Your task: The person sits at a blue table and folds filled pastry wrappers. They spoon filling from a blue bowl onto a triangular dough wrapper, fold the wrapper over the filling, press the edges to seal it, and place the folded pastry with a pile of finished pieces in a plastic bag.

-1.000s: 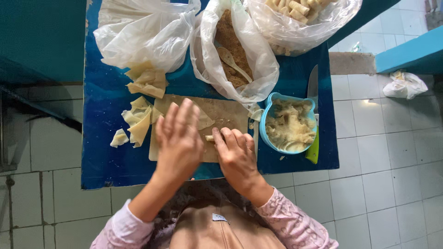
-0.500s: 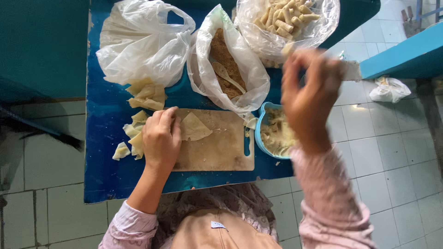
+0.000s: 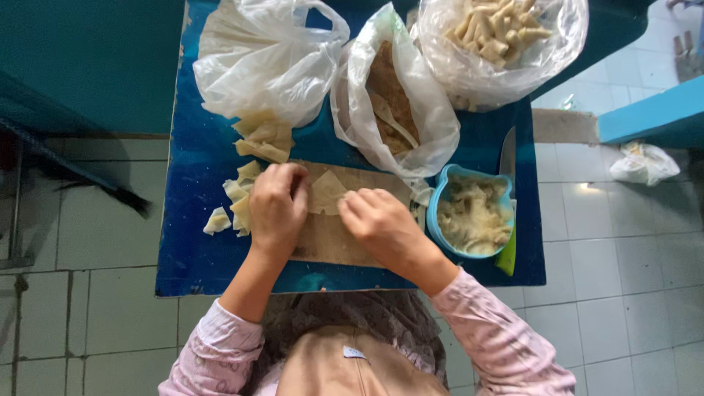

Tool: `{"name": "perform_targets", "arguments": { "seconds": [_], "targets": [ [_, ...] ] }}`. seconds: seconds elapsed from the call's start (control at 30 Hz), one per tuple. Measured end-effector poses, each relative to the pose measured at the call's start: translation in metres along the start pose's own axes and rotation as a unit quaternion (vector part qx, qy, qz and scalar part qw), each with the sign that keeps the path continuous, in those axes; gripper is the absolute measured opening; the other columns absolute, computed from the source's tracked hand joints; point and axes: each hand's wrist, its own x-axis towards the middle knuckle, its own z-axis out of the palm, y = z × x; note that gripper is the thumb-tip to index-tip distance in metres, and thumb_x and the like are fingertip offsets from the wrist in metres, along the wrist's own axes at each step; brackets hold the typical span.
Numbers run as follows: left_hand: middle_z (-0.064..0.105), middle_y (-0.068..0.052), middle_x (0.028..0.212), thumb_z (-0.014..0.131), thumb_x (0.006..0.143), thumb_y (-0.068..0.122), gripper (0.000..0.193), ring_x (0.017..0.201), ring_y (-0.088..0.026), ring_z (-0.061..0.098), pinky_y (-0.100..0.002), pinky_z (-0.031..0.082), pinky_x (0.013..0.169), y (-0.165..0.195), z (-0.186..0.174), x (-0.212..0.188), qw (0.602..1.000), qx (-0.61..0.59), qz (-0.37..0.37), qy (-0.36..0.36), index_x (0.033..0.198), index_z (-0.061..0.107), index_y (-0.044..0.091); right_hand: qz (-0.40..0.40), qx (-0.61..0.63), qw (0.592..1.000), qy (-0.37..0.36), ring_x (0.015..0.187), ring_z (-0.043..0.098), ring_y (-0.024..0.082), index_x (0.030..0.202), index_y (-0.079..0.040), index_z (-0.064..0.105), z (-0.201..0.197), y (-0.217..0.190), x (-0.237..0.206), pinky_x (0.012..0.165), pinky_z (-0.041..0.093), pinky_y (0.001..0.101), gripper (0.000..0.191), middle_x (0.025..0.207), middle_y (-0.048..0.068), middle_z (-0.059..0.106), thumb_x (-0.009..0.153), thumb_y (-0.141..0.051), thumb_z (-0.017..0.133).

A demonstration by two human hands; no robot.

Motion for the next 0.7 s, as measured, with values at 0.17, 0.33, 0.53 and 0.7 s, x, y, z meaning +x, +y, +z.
{"name": "perform_targets", "arguments": {
  "seconds": [0.17,0.33,0.53,0.7],
  "targets": [
    [0.07,-0.015,0.1,0.064,0.099,0.004,0.009,0.092,-0.035,0.067,-0.043,0.053,0.083,0.002,-0.002,-0.001,0.998,-0.051,-0.026,0.007,0.107,0.069,0.002,-0.038,-0.04,0.998,-0.019,0.091,0.063,0.025,0.09,-0.004,0.064,0.016,-0.002,0.009,0.084,0.051,0.0347,0.015,0.095,0.01,0.064,0.077,-0.012,0.064],
    [0.071,-0.014,0.102,0.065,0.098,0.007,0.012,0.094,-0.036,0.066,-0.044,0.051,0.083,0.011,-0.003,-0.003,0.999,0.028,0.026,0.026,0.108,0.068,0.003,-0.025,-0.042,0.997,-0.06,0.084,0.061,0.025,0.086,-0.005,0.063,0.0,-0.004,-0.012,0.077,0.05,0.0353,0.01,0.085,0.009,0.06,0.078,-0.011,0.064],
    [0.063,-0.01,0.097,0.071,0.095,0.021,0.016,0.091,-0.032,0.062,-0.044,0.05,0.077,0.041,-0.006,-0.038,0.992,0.097,0.02,-0.074,0.105,0.067,0.009,0.021,-0.024,0.996,-0.081,0.083,0.063,0.027,0.107,0.007,0.067,-0.015,-0.018,-0.043,0.077,0.052,0.0363,0.033,0.088,0.013,0.063,0.079,-0.009,0.062],
    [0.06,-0.01,0.095,0.075,0.085,0.026,0.023,0.091,-0.032,0.06,-0.044,0.048,0.074,0.053,-0.004,-0.054,0.988,0.107,0.012,-0.111,0.098,0.065,0.009,0.125,0.127,0.984,0.019,0.088,0.066,0.032,0.119,0.007,0.067,-0.003,-0.014,-0.051,0.079,0.054,0.0399,0.036,0.096,0.015,0.067,0.085,-0.002,0.061]
  ]
}}
